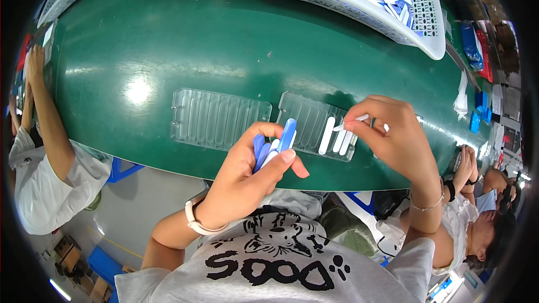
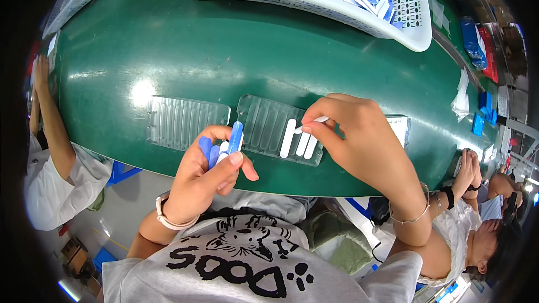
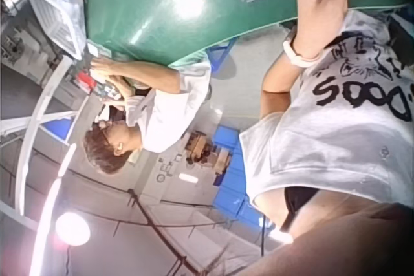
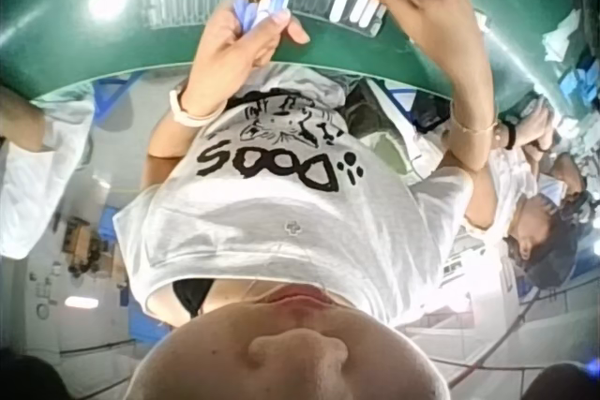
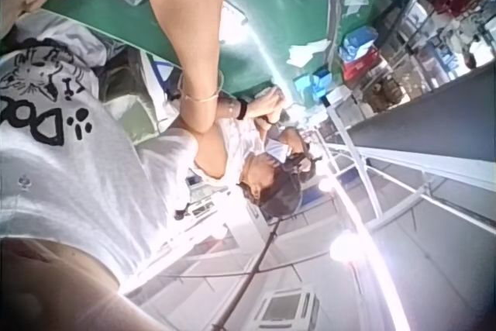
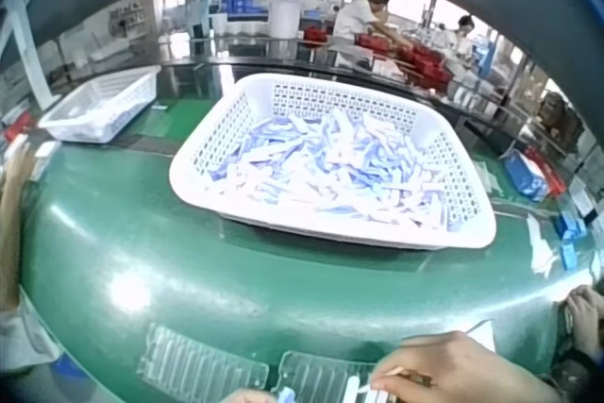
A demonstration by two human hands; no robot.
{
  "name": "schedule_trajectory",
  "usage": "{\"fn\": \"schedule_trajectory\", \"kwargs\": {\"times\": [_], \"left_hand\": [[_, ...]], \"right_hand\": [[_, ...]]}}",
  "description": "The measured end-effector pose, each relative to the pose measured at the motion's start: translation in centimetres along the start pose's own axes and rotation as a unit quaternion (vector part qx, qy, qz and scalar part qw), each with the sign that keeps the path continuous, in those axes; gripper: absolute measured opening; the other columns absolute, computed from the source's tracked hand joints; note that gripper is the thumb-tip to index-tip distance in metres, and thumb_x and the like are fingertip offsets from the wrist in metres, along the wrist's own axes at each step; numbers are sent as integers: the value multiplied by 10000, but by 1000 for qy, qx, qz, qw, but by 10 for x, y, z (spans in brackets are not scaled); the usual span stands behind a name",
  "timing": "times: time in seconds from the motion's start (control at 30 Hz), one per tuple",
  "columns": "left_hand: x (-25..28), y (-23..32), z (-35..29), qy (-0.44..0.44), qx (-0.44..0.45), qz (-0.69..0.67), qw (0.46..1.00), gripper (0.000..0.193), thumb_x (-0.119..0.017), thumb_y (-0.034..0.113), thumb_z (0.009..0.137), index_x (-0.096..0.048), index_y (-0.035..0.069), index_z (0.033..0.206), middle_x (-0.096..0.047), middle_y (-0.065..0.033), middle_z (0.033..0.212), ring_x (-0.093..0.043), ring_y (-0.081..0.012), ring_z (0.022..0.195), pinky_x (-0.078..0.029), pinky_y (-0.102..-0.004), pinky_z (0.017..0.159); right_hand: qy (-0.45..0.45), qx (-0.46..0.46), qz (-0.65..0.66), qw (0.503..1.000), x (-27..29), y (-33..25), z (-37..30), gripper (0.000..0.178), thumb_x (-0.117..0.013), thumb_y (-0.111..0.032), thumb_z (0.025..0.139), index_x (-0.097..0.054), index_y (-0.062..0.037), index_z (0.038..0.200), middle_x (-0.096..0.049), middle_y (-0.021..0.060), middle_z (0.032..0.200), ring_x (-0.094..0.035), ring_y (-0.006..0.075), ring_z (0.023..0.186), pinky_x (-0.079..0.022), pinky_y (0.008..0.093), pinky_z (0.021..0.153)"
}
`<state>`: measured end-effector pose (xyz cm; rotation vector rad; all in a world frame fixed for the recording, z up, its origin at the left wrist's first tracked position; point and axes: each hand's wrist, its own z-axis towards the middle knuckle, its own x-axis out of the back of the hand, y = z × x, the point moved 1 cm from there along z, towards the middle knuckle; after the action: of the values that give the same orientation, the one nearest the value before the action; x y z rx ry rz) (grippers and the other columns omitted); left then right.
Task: The person separates white strips from blue plastic holders by hand and inserts the white strips into slots in clear plastic trays. The person then aligns and presses the strips into the trays before reaching into a basket of parts.
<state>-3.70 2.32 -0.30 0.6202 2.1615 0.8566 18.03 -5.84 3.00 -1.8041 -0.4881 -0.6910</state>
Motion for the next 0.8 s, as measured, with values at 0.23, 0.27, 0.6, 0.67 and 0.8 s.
{"fn": "schedule_trajectory", "kwargs": {"times": [0.23,0.27,0.6,0.67,0.8], "left_hand": [[4,-2,-5,-14,-30,43,999,219,-514,100,956,-397,58,1136,-661,-143,809,-327,-13,493,-290,-183,452],[5,-3,-5,-13,-30,42,999,219,-514,100,956,-397,58,1136,-661,-143,809,-327,-13,493,-290,-183,452],[6,-1,-2,-37,-52,85,994,224,-508,110,958,-398,61,1147,-679,-87,844,-349,4,516,-304,-163,477],[6,0,-2,-43,-45,91,994,226,-506,114,959,-399,61,1151,-679,-79,845,-351,5,518,-305,-161,479],[6,0,-2,-49,-56,98,992,221,-504,129,962,-408,62,1150,-676,-69,837,-351,7,518,-300,-161,479]], "right_hand": [[-36,-18,-116,992,-1,-18,15,340,-743,-194,705,-582,-79,981,-541,72,674,-500,242,607,-393,375,584],[-42,-21,-134,990,-2,-21,16,381,-750,-193,692,-555,-81,1000,-531,71,714,-511,245,655,-401,375,616],[2,78,-67,995,-15,-6,11,433,-794,-184,663,-522,-44,970,-509,78,881,-511,243,822,-418,345,735],[-7,68,-70,995,-18,-1,13,434,-798,-192,664,-523,-46,967,-513,78,891,-509,242,831,-416,341,737],[-10,53,-102,993,-14,2,18,440,-803,-205,665,-537,-49,979,-523,80,940,-514,244,881,-413,329,758]]}}
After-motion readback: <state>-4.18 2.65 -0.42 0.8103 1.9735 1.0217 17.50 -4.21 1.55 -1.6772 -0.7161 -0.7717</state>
